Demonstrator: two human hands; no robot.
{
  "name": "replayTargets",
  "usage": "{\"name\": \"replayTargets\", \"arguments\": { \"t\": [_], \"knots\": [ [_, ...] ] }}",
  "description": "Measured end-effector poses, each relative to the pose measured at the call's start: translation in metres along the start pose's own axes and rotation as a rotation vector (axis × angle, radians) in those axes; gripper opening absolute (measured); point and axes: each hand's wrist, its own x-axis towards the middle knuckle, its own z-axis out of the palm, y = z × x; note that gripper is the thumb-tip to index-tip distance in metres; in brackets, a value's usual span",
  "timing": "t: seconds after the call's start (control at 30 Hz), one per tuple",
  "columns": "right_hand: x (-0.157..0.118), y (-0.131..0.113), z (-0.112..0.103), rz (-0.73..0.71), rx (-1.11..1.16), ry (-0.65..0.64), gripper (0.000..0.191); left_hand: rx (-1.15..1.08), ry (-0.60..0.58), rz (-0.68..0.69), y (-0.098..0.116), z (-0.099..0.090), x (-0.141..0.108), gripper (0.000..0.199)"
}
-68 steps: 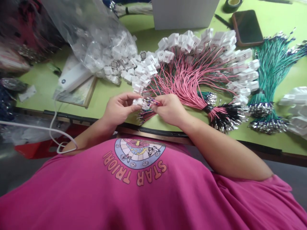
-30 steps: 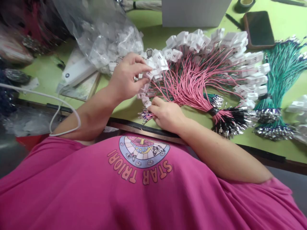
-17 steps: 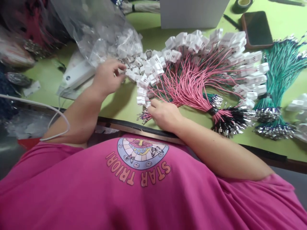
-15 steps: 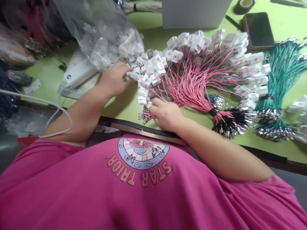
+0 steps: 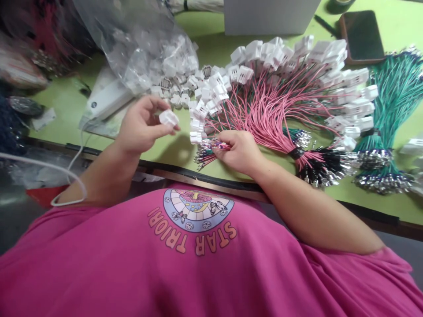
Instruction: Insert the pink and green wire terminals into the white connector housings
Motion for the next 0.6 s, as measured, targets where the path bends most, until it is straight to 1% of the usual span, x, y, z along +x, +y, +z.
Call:
{"name": "replayTargets", "arguments": {
  "t": [0.03, 0.1, 0.17, 0.27, 0.33, 0.47, 0.6],
  "knots": [
    [0.000, -0.001, -0.001, 0.003, 0.018, -0.001, 0.014, -0.151, -0.060, -0.054, 0.006, 0.005, -0.011, 0.043],
    [0.001, -0.004, -0.003, 0.005, 0.036, -0.001, 0.015, -0.354, -0.174, -0.165, 0.012, 0.018, -0.027, 0.043],
    [0.001, -0.006, -0.004, -0.002, 0.033, 0.004, 0.015, -0.455, -0.239, -0.260, 0.013, 0.031, -0.037, 0.041],
    [0.001, -0.008, -0.004, -0.027, 0.019, -0.003, 0.014, -0.502, -0.264, -0.349, 0.011, 0.044, -0.040, 0.036],
    [0.001, -0.008, -0.005, -0.050, 0.010, -0.026, 0.014, -0.520, -0.241, -0.357, 0.010, 0.050, -0.039, 0.036],
    [0.000, -0.007, -0.007, -0.068, -0.008, -0.056, 0.012, -0.512, -0.153, -0.290, 0.007, 0.054, -0.038, 0.039],
    [0.000, -0.007, -0.010, -0.061, -0.021, -0.117, 0.010, -0.414, -0.177, -0.260, 0.005, 0.054, -0.039, 0.046]
  ]
}}
